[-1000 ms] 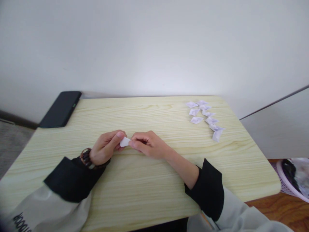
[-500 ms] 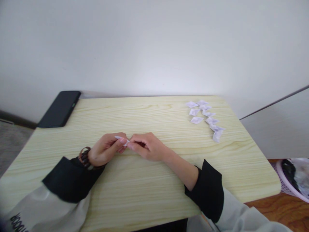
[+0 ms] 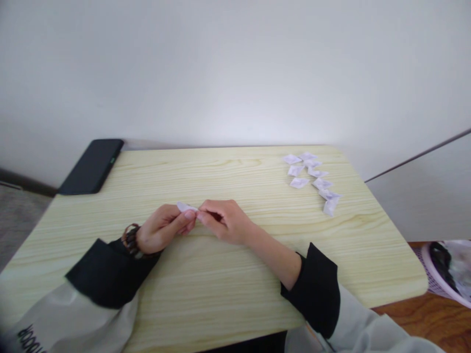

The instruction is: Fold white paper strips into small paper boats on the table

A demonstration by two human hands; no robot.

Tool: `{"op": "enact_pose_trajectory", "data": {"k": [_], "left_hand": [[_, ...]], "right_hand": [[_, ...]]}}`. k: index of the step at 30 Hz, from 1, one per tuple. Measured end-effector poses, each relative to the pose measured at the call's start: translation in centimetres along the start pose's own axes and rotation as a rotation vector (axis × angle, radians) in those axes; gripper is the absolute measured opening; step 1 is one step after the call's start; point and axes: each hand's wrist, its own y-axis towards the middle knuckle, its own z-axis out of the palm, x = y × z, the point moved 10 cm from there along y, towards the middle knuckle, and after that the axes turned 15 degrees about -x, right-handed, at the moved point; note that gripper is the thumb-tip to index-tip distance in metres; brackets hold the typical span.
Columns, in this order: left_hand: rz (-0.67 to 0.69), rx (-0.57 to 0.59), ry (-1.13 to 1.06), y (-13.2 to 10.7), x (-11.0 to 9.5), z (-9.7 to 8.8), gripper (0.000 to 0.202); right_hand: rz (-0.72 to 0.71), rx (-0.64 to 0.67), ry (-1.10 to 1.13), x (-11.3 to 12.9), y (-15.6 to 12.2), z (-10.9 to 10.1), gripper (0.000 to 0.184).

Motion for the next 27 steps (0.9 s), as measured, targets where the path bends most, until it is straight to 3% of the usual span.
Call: {"op": "enact_pose_trajectory", "data": {"k": [4,8,13,16,21,27], "left_hand": [[-0.087,-0.153,-0.035,0.3,0.8,-1.1,0.049],[-0.203,-0.345,-0.215,0.5,2.0,-2.5,0.039],[-0.266,-0.367,-0.3,0.6,2.8,-2.5,0.037],[-0.288,-0.364,-0.31,0.6,2.9,-2.5,0.037],[-0.303,-0.342,-0.325,0.7,2.8,-2.2,0.038],[-0.326,-0.332,-0.365,0.6,3.1,-1.9,0.035]], "right_hand": [[-0.134,-0.083,-0.171,0.7,0.1,-0.7,0.023],[-0.316,-0.212,-0.395,1.9,0.0,-1.7,0.02],[-0.46,-0.258,-0.597,2.9,-0.3,-1.5,0.022],[-0.419,-0.196,-0.59,2.5,-0.2,-1.0,0.023],[-0.221,-0.043,-0.405,1.0,0.1,-0.4,0.026],[-0.096,-0.022,-0.28,-0.2,0.1,-0.5,0.023]]}}
